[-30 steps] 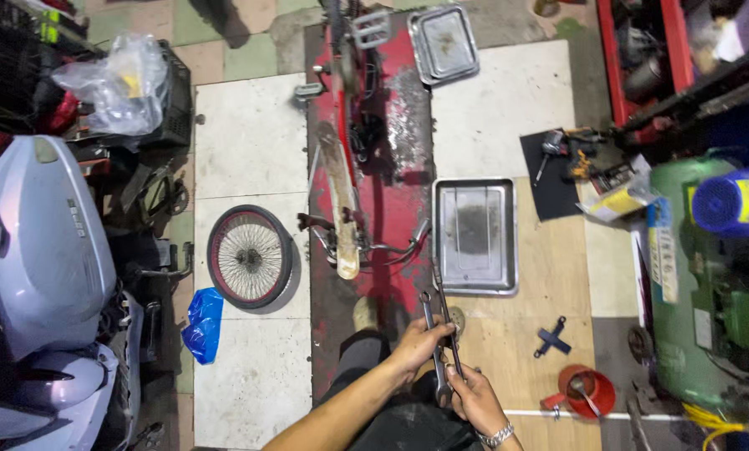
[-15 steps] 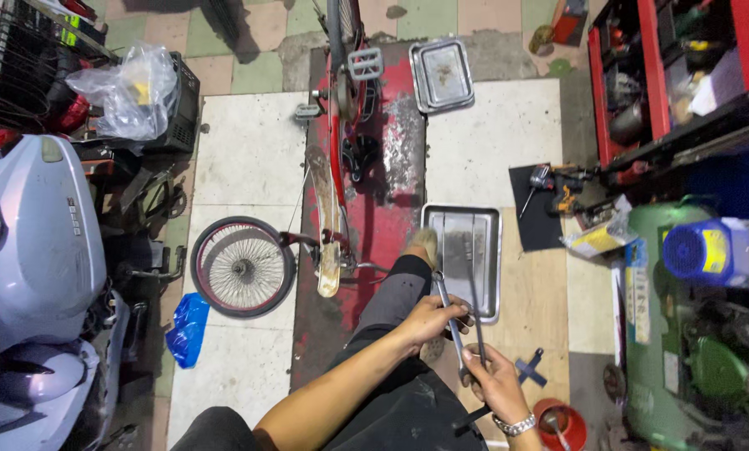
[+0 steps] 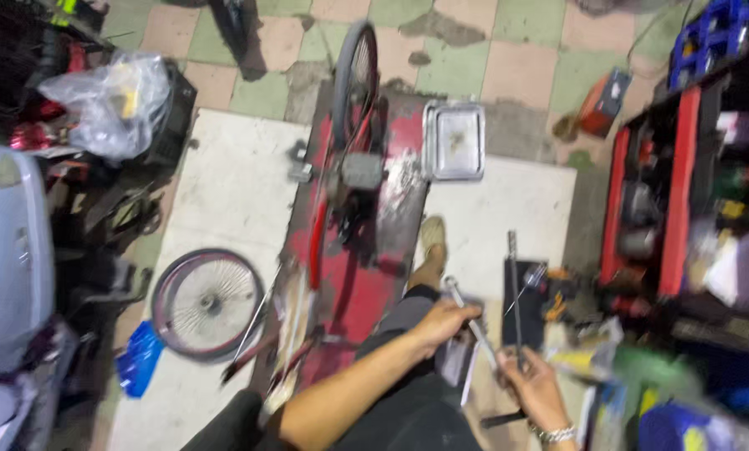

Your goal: The person removes the front wheel of a bicycle using a wrench and then detaches the chain and rear wheel by hand and with a tool.

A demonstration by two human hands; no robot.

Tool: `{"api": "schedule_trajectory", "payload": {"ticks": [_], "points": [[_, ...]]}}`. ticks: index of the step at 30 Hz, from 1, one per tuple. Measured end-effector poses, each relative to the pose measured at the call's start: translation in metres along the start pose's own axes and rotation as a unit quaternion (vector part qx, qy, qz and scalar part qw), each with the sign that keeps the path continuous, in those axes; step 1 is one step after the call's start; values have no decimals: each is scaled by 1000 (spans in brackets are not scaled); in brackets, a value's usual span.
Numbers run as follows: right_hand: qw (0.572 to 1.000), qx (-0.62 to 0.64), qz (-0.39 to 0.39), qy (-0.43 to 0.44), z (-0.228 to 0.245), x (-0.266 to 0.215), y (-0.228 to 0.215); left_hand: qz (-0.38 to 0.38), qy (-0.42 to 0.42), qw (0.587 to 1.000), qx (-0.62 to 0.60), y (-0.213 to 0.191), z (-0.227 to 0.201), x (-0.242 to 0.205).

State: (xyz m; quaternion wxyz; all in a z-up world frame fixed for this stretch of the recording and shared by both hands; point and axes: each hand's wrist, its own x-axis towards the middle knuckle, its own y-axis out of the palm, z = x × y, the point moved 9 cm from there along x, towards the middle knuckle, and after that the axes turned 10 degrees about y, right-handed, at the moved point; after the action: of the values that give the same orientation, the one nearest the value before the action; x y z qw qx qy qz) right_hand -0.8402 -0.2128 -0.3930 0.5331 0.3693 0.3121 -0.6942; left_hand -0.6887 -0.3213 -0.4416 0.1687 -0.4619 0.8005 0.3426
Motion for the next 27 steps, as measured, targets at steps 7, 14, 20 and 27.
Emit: {"api": "schedule_trajectory", "payload": {"ticks": [7, 14, 20, 27], "points": [[993, -102, 63, 4, 211, 75, -9, -92, 18, 992, -87, -14, -151, 106], [972, -217, 88, 9, 368, 134, 4, -132, 64, 968, -206, -32, -242, 192], [936, -322, 141, 29, 480, 217, 17, -226, 64, 937, -260, -51, -286, 268], [861, -403, 308, 42, 598, 323, 44, -381, 153, 869, -277, -66, -338, 346]]}}
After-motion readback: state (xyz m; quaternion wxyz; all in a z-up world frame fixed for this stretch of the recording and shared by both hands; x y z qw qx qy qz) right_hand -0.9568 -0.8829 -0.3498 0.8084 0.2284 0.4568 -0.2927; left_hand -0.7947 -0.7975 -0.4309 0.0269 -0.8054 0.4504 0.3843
